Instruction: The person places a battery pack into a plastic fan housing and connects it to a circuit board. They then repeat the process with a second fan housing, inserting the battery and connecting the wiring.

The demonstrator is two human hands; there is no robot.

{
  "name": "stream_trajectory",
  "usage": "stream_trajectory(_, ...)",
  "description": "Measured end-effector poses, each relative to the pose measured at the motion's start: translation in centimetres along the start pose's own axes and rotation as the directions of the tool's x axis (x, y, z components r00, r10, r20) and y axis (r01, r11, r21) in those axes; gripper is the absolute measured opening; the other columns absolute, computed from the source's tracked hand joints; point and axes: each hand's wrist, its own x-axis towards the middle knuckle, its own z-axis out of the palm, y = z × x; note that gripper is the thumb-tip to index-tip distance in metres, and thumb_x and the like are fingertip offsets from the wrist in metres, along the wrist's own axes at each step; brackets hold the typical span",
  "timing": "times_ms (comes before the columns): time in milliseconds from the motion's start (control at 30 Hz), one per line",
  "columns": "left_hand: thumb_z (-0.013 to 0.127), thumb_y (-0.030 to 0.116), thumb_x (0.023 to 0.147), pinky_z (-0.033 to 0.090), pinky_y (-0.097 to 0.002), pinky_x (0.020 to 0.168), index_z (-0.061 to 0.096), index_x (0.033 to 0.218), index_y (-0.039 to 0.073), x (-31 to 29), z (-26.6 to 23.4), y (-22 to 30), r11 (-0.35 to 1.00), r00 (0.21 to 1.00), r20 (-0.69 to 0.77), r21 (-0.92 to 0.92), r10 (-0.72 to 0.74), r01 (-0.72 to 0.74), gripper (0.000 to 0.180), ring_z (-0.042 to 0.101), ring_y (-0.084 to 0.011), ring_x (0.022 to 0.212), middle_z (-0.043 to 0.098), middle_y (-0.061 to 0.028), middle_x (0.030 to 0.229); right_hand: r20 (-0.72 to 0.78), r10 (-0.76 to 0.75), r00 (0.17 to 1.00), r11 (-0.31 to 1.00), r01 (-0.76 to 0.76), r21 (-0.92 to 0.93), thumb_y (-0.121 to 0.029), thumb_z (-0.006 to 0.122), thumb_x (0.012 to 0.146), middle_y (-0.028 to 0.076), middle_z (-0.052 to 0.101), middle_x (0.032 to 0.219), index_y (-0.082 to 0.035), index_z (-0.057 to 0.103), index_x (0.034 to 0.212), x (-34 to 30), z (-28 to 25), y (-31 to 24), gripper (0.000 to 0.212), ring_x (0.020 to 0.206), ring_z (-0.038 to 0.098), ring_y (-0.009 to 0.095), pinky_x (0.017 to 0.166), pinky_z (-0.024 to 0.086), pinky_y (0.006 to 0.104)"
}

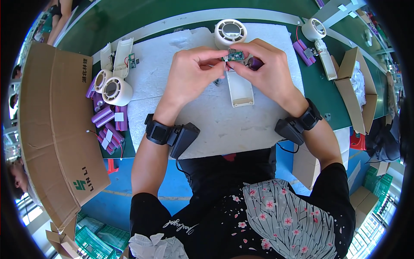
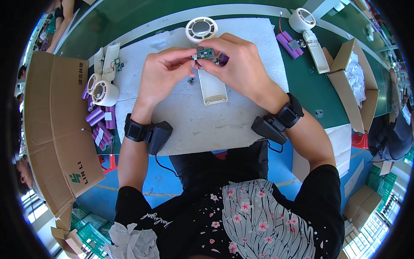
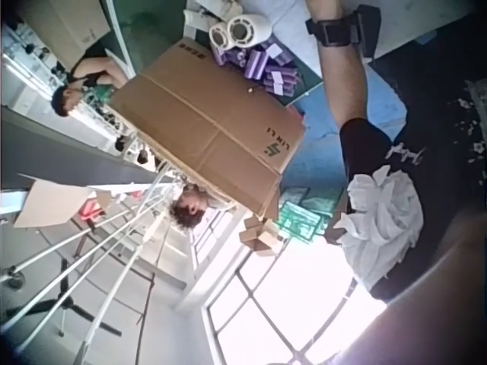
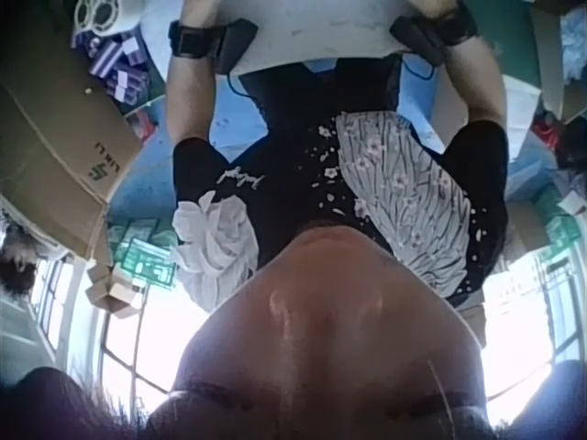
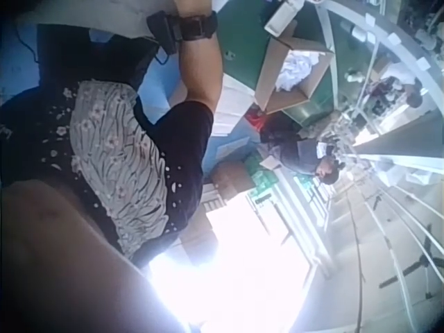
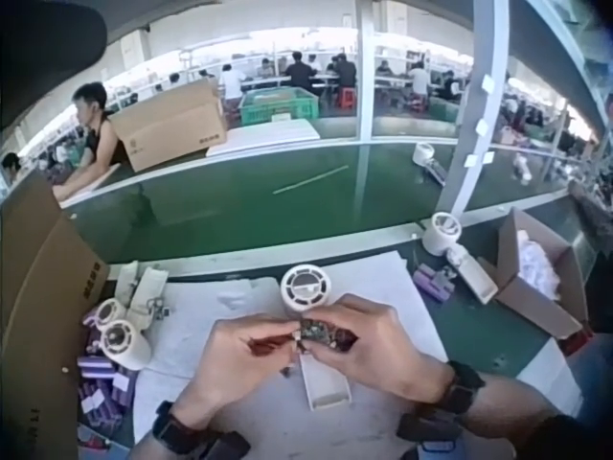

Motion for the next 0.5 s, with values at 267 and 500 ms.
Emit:
stream_trajectory(267,0.059,-0.008,0.084,0.056,-0.0252,0.072,0.066,0.112,-0.001,0.13,0.01,-0.66,0.993,0.996,0.028,0.079,0.081,-0.083,0.029,0.067,-0.0155,0.081,0.065,-0.0115,0.097,-0.01,-0.009,1.0,0.999,0.009,-0.035,-0.011,0.08,0.071,0.008,0.066,0.086,-0.003,0.07,0.102,0.02,-0.16,0.12,0.033,0.063,0.059,0.015,0.058,0.049,0.0242)
stream_trajectory(500,0.067,-0.002,0.079,0.055,-0.0242,0.065,0.07,0.1,-0.002,0.22,0.53,-0.94,0.984,0.986,-0.06,0.102,0.154,-0.147,0.021,0.068,-0.0143,0.072,0.069,-0.0106,0.085,-0.015,-0.028,1.0,0.998,0.027,-0.05,-0.011,0.079,0.071,0.009,0.067,0.085,-0.003,0.071,0.099,0.16,-0.2,0.13,0.031,0.064,0.061,0.016,0.06,0.05,0.0244)
